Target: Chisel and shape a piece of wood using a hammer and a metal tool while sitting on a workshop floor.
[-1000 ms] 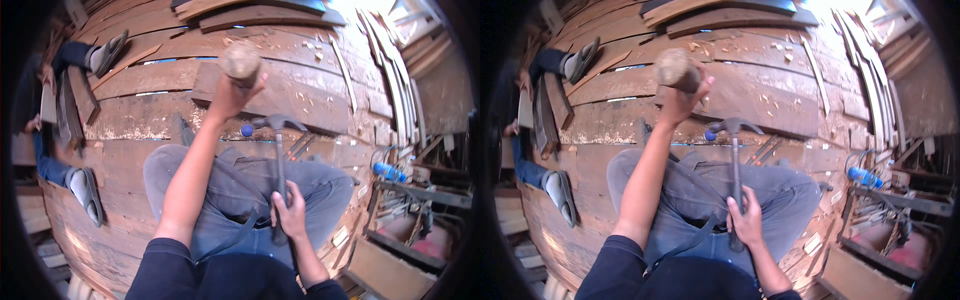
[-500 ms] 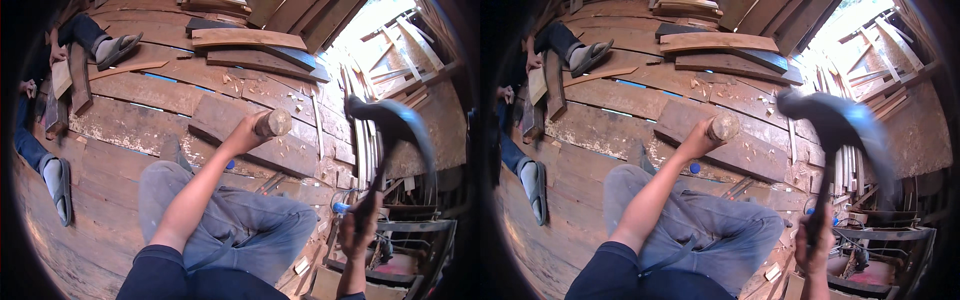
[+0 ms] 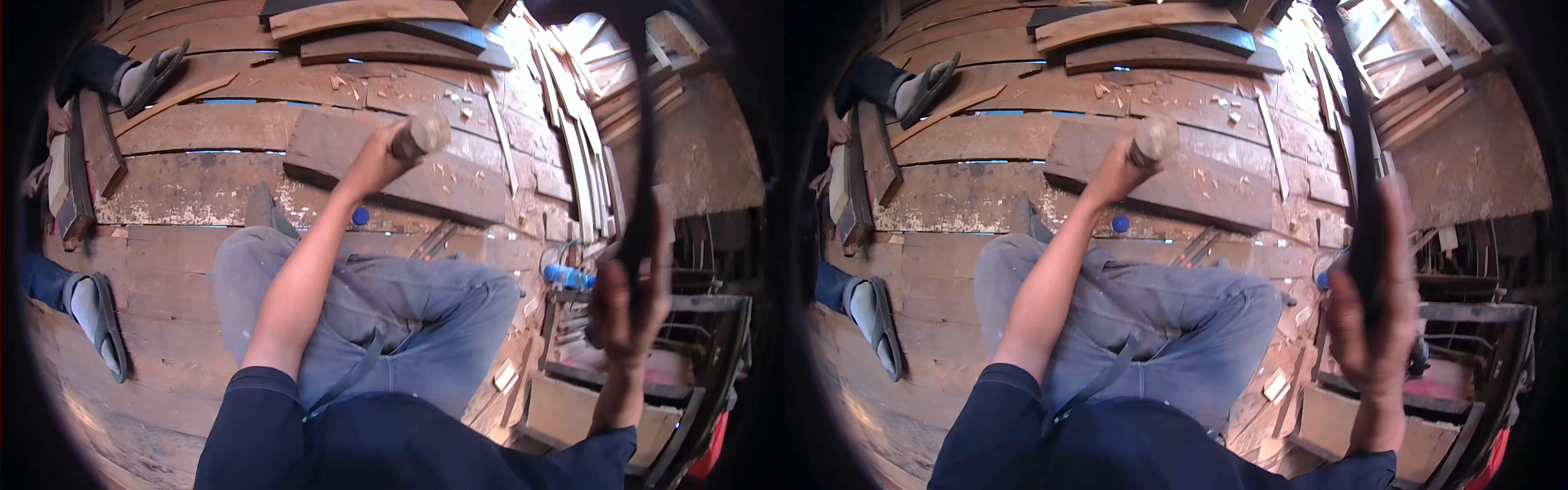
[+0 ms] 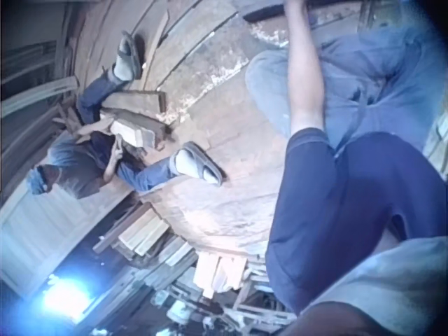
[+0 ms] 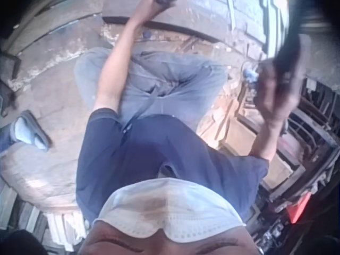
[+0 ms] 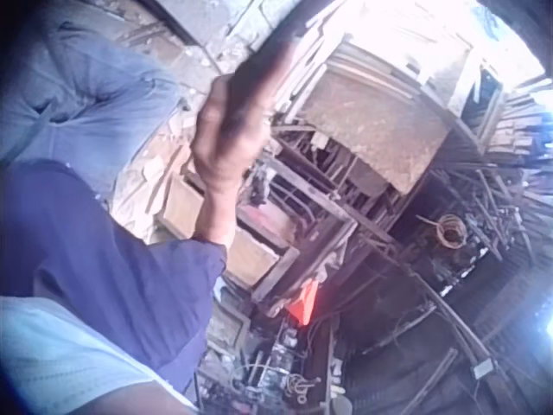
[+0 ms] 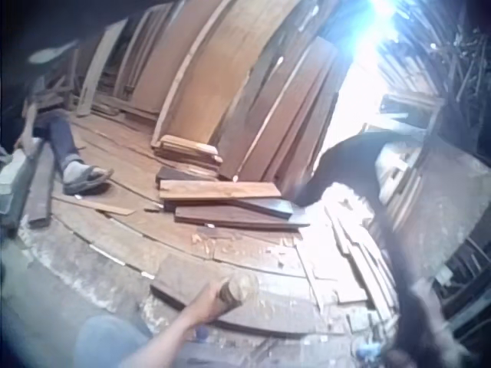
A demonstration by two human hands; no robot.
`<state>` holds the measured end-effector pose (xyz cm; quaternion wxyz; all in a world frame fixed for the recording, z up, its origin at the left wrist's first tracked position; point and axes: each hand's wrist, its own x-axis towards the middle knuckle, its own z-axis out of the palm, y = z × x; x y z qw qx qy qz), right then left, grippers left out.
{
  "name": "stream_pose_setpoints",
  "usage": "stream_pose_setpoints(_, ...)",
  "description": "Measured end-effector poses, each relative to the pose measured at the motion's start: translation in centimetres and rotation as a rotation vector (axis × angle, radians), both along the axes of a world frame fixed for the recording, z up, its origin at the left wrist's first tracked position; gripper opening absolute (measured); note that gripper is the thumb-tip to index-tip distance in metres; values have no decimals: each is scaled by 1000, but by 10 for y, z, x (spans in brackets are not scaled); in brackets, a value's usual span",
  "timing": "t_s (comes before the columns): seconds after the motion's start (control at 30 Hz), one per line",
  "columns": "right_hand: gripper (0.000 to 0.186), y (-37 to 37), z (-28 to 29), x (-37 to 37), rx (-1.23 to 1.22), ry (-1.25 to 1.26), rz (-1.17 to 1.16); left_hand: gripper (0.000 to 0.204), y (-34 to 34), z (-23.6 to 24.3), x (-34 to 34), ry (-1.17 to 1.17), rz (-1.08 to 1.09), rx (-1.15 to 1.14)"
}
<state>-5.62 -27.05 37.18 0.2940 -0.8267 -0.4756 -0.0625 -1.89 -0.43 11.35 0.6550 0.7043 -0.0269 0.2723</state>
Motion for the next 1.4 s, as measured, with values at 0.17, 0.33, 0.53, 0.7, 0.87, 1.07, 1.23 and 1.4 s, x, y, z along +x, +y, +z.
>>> stream_pose_setpoints(0.17, 64, 15, 6, -2, 282, -45, -23, 38, 3, -7, 12, -3, 41, -32)
stream_pose_setpoints(0.33, 59, 23, -34, 16, -373, 348, -9, 30, 3, -9, 11, 84, 31, -7)
stream_pose_setpoints(0.53, 60, 28, -13, 30, -23, -28, 220, 31, 13, -12, 5, 134, 39, 34)
stream_pose_setpoints(0.7, 59, 27, 24, 11, 281, -53, 58, 24, 9, -9, 6, -18, 124, -31)
stream_pose_setpoints(0.87, 54, -4, 28, 2, 417, -102, -91, 23, 14, 5, -4, -25, 167, -58)
stream_pose_setpoints(1.07, 62, -11, 16, -4, 341, -103, -165, 20, 20, 17, -9, -134, 176, -7)
stream_pose_setpoints(1.23, 62, -14, 0, 4, 419, 58, -130, 23, 20, 11, -7, -80, 204, 43)
stream_pose_setpoints(1.4, 62, -20, -8, 13, 432, 122, -112, 21, 13, 7, -3, -112, 275, 10)
